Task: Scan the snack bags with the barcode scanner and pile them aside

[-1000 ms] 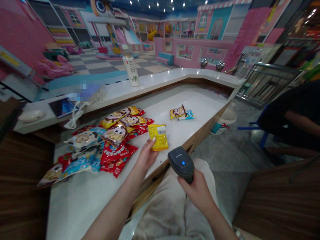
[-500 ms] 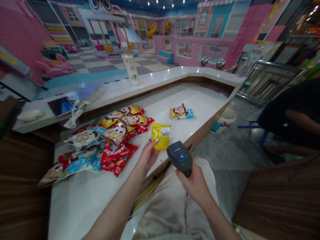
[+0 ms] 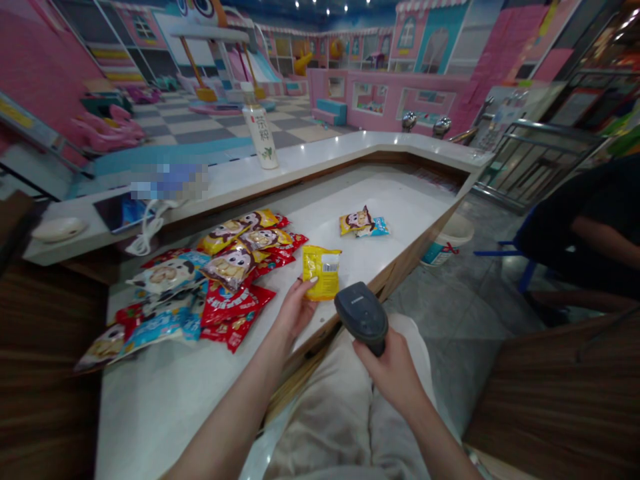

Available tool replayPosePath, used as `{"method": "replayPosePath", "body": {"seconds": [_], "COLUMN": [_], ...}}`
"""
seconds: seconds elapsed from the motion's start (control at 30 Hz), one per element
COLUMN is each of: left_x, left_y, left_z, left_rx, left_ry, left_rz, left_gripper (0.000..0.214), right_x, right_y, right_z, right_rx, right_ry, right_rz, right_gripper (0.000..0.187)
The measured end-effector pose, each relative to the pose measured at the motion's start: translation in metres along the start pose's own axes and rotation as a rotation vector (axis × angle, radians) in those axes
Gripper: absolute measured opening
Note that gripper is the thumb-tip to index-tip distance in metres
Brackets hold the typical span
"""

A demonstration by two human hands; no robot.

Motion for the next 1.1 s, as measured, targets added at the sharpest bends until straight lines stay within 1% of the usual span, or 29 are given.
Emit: {"method": "replayPosePath", "body": {"seconds": [0.13,0.2,0.27,0.3,0.37,0.43,0.47,0.53,0.57,0.63,0.7,0.73,0.8,0.87,0.93,1.0,1.03,1.1], "left_x": [0.0,0.006,0.016,0.023,0.039,0.054,0.062,0.08,0.092,0.118,0.142,0.151,0.162,0.16,0.141,0.108,0.09,0.055], "left_y": [0.001,-0.001,-0.008,-0.015,-0.035,-0.063,-0.078,-0.103,-0.11,-0.116,-0.119,-0.122,-0.129,-0.138,-0.145,-0.147,-0.144,-0.127], "left_z": [0.001,0.001,0.006,0.012,0.03,0.046,0.048,0.038,0.028,0.007,-0.008,-0.013,-0.014,-0.009,0.001,0.015,0.024,0.046], "left_rx": [0.007,-0.005,0.004,0.036,0.197,0.475,0.641,0.967,1.103,1.302,1.415,1.45,1.487,1.478,1.415,1.298,1.222,1.05], "left_ry": [-0.005,0.008,-0.008,-0.054,-0.22,-0.439,-0.537,-0.665,-0.69,-0.675,-0.633,-0.617,-0.597,-0.589,-0.608,-0.642,-0.652,-0.648], "left_rz": [0.047,0.09,0.115,0.115,0.079,-0.012,-0.071,-0.187,-0.232,-0.29,-0.319,-0.327,-0.327,-0.319,-0.316,-0.32,-0.313,-0.254], "left_gripper": [0.039,0.031,0.027,0.028,0.032,0.042,0.047,0.053,0.053,0.052,0.05,0.051,0.054,0.059,0.065,0.065,0.063,0.061], "right_x": [-0.003,-0.005,-0.008,-0.009,-0.01,-0.012,-0.012,-0.013,-0.013,-0.013,-0.012,-0.01,-0.008,-0.007,-0.006,-0.005,-0.005,-0.005], "right_y": [0.004,0.008,0.014,0.017,0.022,0.025,0.027,0.03,0.031,0.035,0.038,0.039,0.04,0.037,0.033,0.029,0.028,0.025], "right_z": [0.001,0.005,0.011,0.015,0.021,0.027,0.03,0.035,0.038,0.042,0.045,0.045,0.044,0.041,0.038,0.034,0.032,0.027], "right_rx": [0.012,0.009,-0.002,-0.009,-0.015,-0.011,-0.01,-0.019,-0.03,-0.05,-0.058,-0.059,-0.058,-0.052,-0.043,-0.028,-0.021,-0.008], "right_ry": [-0.003,-0.01,-0.026,-0.034,-0.049,-0.061,-0.066,-0.079,-0.088,-0.102,-0.106,-0.106,-0.099,-0.087,-0.075,-0.067,-0.061,-0.043], "right_rz": [0.004,0.015,0.034,0.046,0.061,0.068,0.07,0.074,0.078,0.085,0.09,0.092,0.095,0.095,0.093,0.087,0.087,0.083], "right_gripper": [0.023,0.022,0.02,0.018,0.016,0.016,0.016,0.017,0.017,0.016,0.016,0.017,0.017,0.016,0.016,0.016,0.017,0.017]}}
Point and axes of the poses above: each hand's wrist, its own x-axis towards the middle knuckle, its own y-axis out of the back of the hand, z = x × y, the point moved 9 cm from there along x, towards the middle knuckle, and after that the axes turned 2 degrees about y, right-handed, at the moved point
